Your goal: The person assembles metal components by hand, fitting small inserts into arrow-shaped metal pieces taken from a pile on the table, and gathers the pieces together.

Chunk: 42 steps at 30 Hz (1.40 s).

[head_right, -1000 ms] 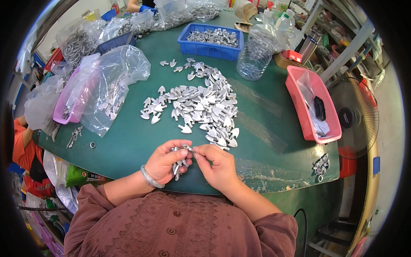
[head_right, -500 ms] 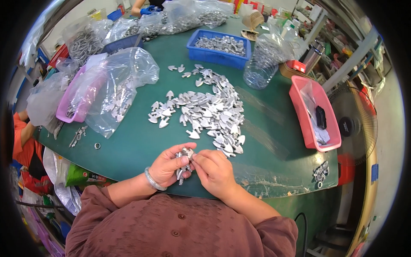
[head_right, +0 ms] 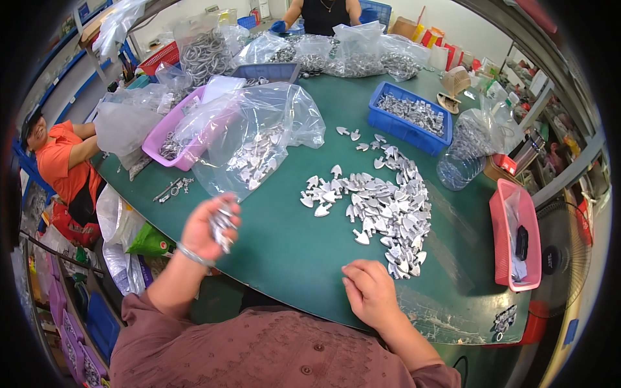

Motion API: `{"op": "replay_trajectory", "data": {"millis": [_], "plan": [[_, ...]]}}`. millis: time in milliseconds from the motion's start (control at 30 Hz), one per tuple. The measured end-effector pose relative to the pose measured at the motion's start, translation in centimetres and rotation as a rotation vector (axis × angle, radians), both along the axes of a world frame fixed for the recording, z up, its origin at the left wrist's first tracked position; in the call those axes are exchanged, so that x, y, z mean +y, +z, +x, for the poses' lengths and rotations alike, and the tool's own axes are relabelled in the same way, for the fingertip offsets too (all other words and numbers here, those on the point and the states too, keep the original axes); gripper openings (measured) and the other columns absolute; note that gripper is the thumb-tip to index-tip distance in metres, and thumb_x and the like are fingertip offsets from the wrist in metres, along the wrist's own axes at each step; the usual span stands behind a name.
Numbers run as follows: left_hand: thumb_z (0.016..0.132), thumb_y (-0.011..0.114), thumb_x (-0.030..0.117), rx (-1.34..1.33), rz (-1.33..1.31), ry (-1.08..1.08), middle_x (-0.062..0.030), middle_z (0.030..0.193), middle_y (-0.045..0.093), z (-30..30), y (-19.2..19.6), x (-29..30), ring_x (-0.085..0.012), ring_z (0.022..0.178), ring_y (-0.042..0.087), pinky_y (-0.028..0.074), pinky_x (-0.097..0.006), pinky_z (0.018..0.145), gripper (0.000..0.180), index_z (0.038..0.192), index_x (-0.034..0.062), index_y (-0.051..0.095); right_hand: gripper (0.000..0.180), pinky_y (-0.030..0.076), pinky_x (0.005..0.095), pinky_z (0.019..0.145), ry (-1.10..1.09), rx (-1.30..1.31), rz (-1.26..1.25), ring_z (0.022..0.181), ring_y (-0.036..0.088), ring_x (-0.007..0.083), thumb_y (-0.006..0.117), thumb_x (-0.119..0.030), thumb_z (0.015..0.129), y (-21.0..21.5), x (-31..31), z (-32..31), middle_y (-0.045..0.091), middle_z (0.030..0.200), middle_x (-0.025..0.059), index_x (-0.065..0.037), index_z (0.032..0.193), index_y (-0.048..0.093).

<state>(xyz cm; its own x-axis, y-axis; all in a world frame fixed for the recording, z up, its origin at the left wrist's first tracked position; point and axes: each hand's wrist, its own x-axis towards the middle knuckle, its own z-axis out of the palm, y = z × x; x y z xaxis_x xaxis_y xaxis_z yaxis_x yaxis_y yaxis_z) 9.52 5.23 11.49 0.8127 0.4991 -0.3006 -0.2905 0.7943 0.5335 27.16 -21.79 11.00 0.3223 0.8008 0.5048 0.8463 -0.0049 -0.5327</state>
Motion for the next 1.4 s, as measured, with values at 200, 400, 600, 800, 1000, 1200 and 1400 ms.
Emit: {"op": "replay_trajectory", "data": {"millis": [200, 400, 600, 800, 1000, 1200, 1400], "plan": [[0.081, 0.056, 0.015, 0.252, 0.193, 0.366, -0.0089, 0.079, 0.058, 0.6, 0.9, 11.2, -0.02, 0.066, 0.055, 0.045, -0.027, 0.048, 0.018, 0.095, 0.0043, 0.055, 0.018, 0.044, 0.0356, 0.068, -0.042, 0.0, -0.081, 0.079, 0.054, 0.0288, 0.063, -0.003, 0.069, -0.2, 0.0, 1.5, 0.056, 0.088, 0.0108, -0.003, 0.087, 0.059], [0.086, 0.05, 0.022, 0.115, 0.134, 0.315, -0.0116, 0.102, 0.053, 4.0, -1.4, 15.5, -0.0242, 0.089, 0.051, 0.045, -0.041, 0.075, 0.027, 0.107, 0.0048, 0.051, 0.02, 0.041, 0.0392, 0.078, -0.149, -0.087, -0.178, 0.089, 0.051, 0.0318, 0.062, -0.007, 0.07, -0.1, 0.9, 4.1, 0.055, 0.094, 0.0132, -0.003, 0.09, 0.059], [0.089, 0.042, 0.023, 0.286, 0.474, 0.555, -0.0121, 0.129, 0.036, 7.0, 3.2, 9.5, -0.024, 0.12, 0.032, 0.021, -0.04, 0.102, 0.046, 0.132, 0.0068, 0.033, 0.038, 0.037, 0.0428, 0.087, -0.361, -0.24, -0.274, 0.103, 0.045, 0.0349, 0.064, -0.009, 0.07, 0.4, 1.1, 8.8, 0.047, 0.113, 0.0177, -0.005, 0.106, 0.054], [0.079, 0.056, 0.01, 0.252, 1.999, 0.527, -0.0146, 0.116, 0.049, 6.1, 2.6, 1.5, -0.0277, 0.11, 0.044, 0.034, -0.036, 0.094, 0.029, 0.107, 0.0023, 0.055, 0.047, 0.032, 0.0492, 0.091, -0.441, -0.21, -0.393, 0.112, 0.039, 0.037, 0.064, -0.03, 0.074, -0.4, 3.8, 12.6, 0.042, 0.122, 0.0191, -0.012, 0.115, 0.052], [0.079, 0.056, 0.016, 0.36, 1.926, -0.119, -0.0165, 0.116, 0.047, 13.2, -2.3, -1.3, -0.0336, 0.105, 0.045, 0.036, -0.038, 0.092, 0.038, 0.115, 0.0037, 0.051, 0.046, 0.032, 0.0509, 0.088, -0.402, -0.247, -0.593, 0.111, 0.039, 0.0332, 0.063, -0.044, 0.072, -0.2, 5.0, 11.9, 0.045, 0.119, 0.0135, -0.021, 0.112, 0.056], [0.08, 0.055, 0.032, 0.5, 2.101, -0.326, -0.0121, 0.115, 0.046, 18.5, -2.7, -3.2, -0.0316, 0.103, 0.042, 0.032, -0.044, 0.09, 0.043, 0.119, 0.0157, 0.05, 0.037, 0.038, 0.0448, 0.082, -0.229, -0.299, -0.492, 0.101, 0.044, 0.0309, 0.065, -0.037, 0.07, -0.2, 3.3, 11.2, 0.05, 0.105, 0.01, -0.02, 0.102, 0.058], [0.08, 0.056, 0.026, 0.287, 2.114, -0.425, -0.0121, 0.104, 0.05, 17.4, -3.2, -4.5, -0.0315, 0.094, 0.045, 0.037, -0.039, 0.084, 0.037, 0.114, 0.0134, 0.053, 0.039, 0.043, 0.0433, 0.08, 0.109, -0.209, -0.618, 0.095, 0.048, 0.0326, 0.065, -0.037, 0.071, 1.6, 1.0, 10.4, 0.052, 0.102, 0.0087, -0.019, 0.105, 0.057]]}}
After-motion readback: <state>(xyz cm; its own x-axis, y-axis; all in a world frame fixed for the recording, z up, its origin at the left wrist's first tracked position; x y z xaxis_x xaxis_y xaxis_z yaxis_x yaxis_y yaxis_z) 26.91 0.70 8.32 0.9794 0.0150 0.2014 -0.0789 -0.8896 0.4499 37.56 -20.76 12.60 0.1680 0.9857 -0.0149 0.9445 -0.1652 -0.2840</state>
